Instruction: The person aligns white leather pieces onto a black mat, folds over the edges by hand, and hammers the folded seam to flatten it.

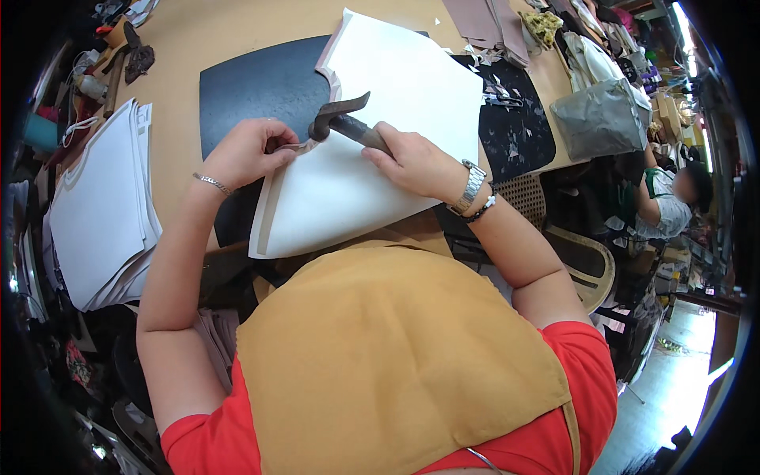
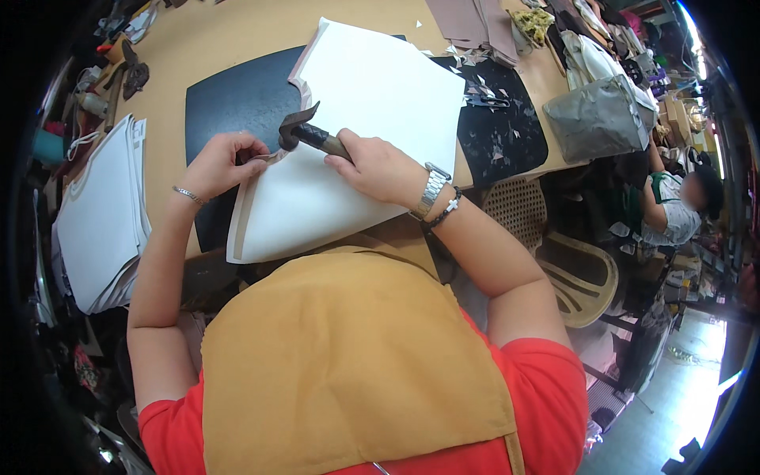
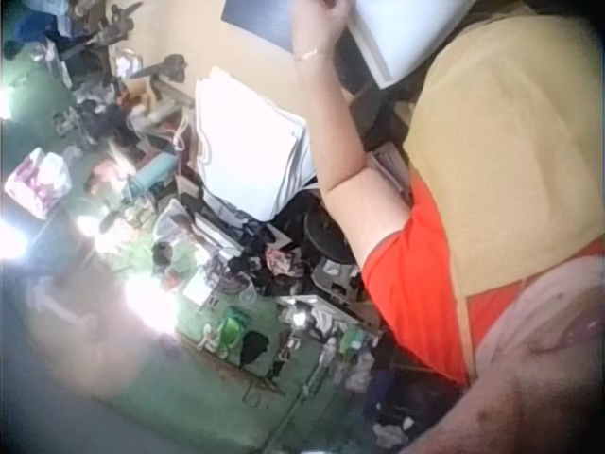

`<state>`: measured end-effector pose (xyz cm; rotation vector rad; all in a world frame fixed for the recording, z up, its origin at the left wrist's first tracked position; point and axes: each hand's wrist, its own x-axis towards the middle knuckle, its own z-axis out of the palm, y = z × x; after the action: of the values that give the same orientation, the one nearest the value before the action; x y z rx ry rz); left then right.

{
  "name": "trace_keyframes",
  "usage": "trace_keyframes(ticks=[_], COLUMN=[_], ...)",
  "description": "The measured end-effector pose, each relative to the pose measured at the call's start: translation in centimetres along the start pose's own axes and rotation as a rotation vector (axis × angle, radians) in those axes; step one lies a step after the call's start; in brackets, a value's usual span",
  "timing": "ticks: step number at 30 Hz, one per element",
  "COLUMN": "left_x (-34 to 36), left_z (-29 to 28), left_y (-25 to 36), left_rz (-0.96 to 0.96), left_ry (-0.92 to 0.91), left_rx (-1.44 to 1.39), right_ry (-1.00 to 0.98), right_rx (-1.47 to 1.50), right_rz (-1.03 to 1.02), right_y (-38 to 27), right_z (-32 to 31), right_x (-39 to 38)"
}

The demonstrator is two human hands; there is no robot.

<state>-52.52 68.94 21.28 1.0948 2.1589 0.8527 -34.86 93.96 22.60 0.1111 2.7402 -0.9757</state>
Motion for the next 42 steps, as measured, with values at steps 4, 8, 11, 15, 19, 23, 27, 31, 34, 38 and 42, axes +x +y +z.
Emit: trace_keyframes(ticks=[4, 8, 11, 15, 19, 23, 27, 31, 34, 38, 42], left_x=[0.4, 1.3, 1.8, 1.9, 2.0, 2.4, 2.7, 3.0, 2.6, -0.2, -3.2], left_z=[-0.3, -1.2, -1.5, -1.7, -2.1, -2.7, -2.7, -2.8, -2.3, -0.7, 0.9], left_y=[0.1, -1.1, -1.0, -0.8, -0.5, -0.7, -0.6, -0.3, -0.7, 0.5, 0.8], left_rz=[0.201, 0.037, -0.025, 0.175, 0.438, 0.153, 0.072, 0.239, 0.622, 0.660, 0.373], left_ry=[0.034, -0.119, -0.186, -0.175, -0.152, -0.245, -0.295, -0.287, -0.228, -0.037, 0.173], left_rx=[0.192, -0.030, -0.090, 0.159, 0.401, 0.128, 0.137, 0.248, 0.675, 0.969, 0.791], right_ry=[0.011, 0.010, 0.019, 0.005, 0.006, 0.007, 0.002, 0.021, 0.031, 0.007, 0.123], right_rx=[0.016, 0.028, 0.046, 0.032, 0.019, 0.030, 0.024, 0.002, 0.002, -0.032, 0.005], right_rz=[-0.014, -0.028, -0.046, -0.039, -0.037, -0.039, -0.047, -0.066, -0.085, -0.069, -0.197], right_y=[0.1, 0.2, 0.7, 0.9, 0.9, 0.8, 0.7, 0.8, 0.9, 0.1, -0.6], right_z=[0.0, 0.1, 0.2, 0.3, 0.2, 0.2, 0.0, 0.2, 0.4, -0.3, 0.4], right_x=[-0.1, 0.0, 0.1, 0.2, 0.2, 0.2, 0.2, 0.2, 0.2, 0.2, 0.0])
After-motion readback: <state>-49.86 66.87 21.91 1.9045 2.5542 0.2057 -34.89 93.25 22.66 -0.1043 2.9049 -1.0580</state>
